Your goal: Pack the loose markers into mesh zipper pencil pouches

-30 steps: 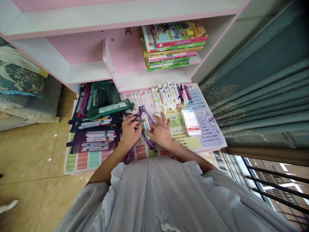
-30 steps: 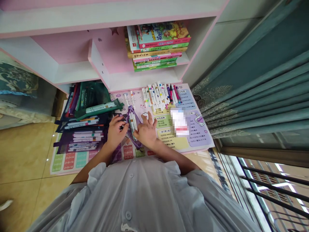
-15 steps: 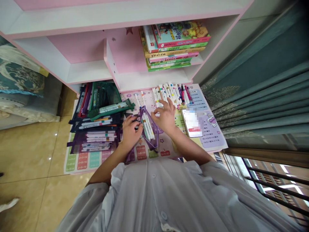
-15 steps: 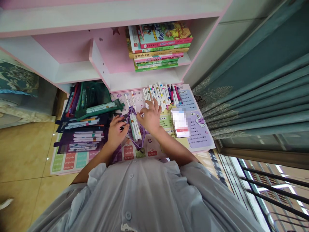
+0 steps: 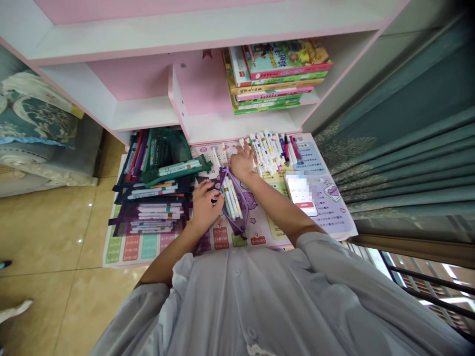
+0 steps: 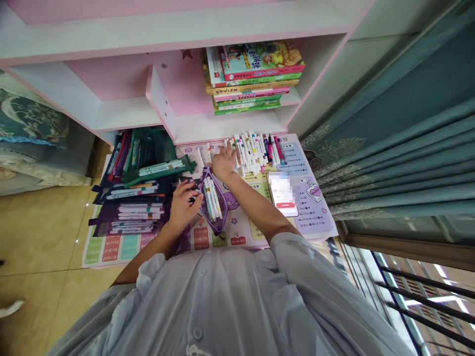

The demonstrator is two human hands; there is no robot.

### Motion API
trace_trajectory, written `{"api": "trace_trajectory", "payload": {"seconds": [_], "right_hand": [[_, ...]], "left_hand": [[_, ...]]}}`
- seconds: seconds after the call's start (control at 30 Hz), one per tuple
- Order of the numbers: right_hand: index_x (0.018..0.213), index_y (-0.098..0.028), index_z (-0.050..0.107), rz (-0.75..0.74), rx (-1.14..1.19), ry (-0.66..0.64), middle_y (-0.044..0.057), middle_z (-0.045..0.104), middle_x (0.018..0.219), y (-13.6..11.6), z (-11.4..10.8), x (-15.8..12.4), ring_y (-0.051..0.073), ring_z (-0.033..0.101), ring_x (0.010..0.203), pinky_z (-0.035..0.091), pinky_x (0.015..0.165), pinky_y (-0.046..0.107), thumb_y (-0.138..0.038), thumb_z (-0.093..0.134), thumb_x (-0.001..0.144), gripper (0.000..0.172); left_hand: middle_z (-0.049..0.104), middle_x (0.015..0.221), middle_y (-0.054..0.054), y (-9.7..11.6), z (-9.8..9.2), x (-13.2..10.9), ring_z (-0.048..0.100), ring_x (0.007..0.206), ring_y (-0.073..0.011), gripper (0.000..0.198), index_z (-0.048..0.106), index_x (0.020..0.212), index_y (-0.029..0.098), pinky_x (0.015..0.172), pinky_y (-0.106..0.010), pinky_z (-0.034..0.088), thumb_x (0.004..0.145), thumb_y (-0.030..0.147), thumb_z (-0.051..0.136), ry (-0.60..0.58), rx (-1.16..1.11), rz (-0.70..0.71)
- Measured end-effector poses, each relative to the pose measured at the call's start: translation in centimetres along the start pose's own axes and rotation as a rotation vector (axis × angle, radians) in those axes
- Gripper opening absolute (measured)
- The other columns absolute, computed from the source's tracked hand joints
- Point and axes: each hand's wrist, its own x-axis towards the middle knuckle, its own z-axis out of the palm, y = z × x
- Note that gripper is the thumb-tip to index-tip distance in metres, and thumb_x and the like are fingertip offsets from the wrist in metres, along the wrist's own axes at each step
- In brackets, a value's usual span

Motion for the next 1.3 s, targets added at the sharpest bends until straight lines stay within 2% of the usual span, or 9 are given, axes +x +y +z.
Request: {"api": "trace_trajectory", "payload": {"seconds": [0.2, 0.33, 0.47, 0.6, 0.77, 0.9, 1.3], "right_hand": [[0.099, -0.01, 0.076, 0.002, 0.034, 0.01, 0.021, 0.045, 0.151, 0.4, 0.5, 0.2, 0.042, 0.019, 0.152, 0.019, 0.12, 0.065, -0.028, 0.067, 0.084, 0.025], [0.086, -0.011, 0.076, 0.008, 0.106, 0.102, 0.019, 0.048, 0.149, 0.8, -0.3, -0.8, 0.044, 0.021, 0.15, 0.024, 0.116, 0.068, -0.026, 0.066, 0.081, 0.018], [0.07, -0.015, 0.072, 0.016, 0.199, 0.201, 0.014, 0.051, 0.148, 1.0, -2.3, -3.8, 0.043, 0.024, 0.15, 0.03, 0.115, 0.065, -0.025, 0.065, 0.079, 0.016], [0.061, -0.018, 0.068, -0.075, 0.27, 0.246, 0.013, 0.054, 0.145, 1.1, -3.8, -8.1, 0.041, 0.027, 0.149, 0.033, 0.114, 0.061, -0.025, 0.064, 0.079, 0.02], [0.058, -0.018, 0.066, -0.189, 0.279, 0.202, 0.013, 0.059, 0.14, 1.1, -3.4, -12.8, 0.042, 0.029, 0.148, 0.033, 0.113, 0.061, -0.024, 0.065, 0.077, 0.02], [0.058, -0.019, 0.067, -0.2, 0.243, 0.149, 0.012, 0.059, 0.14, 1.0, -2.6, -14.8, 0.042, 0.031, 0.147, 0.033, 0.112, 0.062, -0.022, 0.066, 0.074, 0.016], [0.068, -0.019, 0.074, -0.157, 0.146, 0.01, 0.015, 0.054, 0.146, 0.0, -1.9, -15.4, 0.042, 0.026, 0.148, 0.026, 0.115, 0.066, -0.027, 0.068, 0.078, 0.015]], "left_hand": [[0.071, 0.115, -0.008, 0.1, 0.0, -0.1, 0.055, 0.13, -0.0298, 0.017, 0.072, 0.076, 0.022, 0.111, -0.051, 0.043, 0.085, 0.033, 0.063, 0.01, -0.002, 0.002], [0.071, 0.116, -0.008, 0.1, 0.1, -0.1, 0.055, 0.13, -0.0303, 0.017, 0.072, 0.076, 0.022, 0.112, -0.052, 0.042, 0.086, 0.033, 0.063, 0.005, -0.009, -0.005], [0.071, 0.117, -0.008, 0.1, 0.1, 0.0, 0.055, 0.13, -0.0303, 0.016, 0.072, 0.077, 0.022, 0.112, -0.052, 0.043, 0.086, 0.032, 0.062, -0.011, -0.002, -0.006], [0.071, 0.115, -0.008, 0.2, 0.0, 0.0, 0.056, 0.129, -0.0303, 0.017, 0.072, 0.076, 0.022, 0.111, -0.052, 0.043, 0.086, 0.031, 0.062, -0.005, 0.002, -0.001], [0.072, 0.114, -0.007, 0.3, 0.0, 0.1, 0.056, 0.129, -0.0299, 0.018, 0.071, 0.074, 0.022, 0.112, -0.051, 0.044, 0.086, 0.03, 0.061, -0.006, 0.006, 0.013], [0.072, 0.116, -0.007, 0.3, 0.0, 0.2, 0.055, 0.13, -0.0308, 0.018, 0.071, 0.075, 0.021, 0.113, -0.052, 0.043, 0.086, 0.03, 0.061, -0.01, 0.007, 0.013], [0.071, 0.116, -0.008, 0.2, 0.0, 0.1, 0.055, 0.129, -0.0306, 0.016, 0.072, 0.076, 0.022, 0.112, -0.052, 0.043, 0.086, 0.031, 0.061, -0.004, -0.002, 0.006]]}}
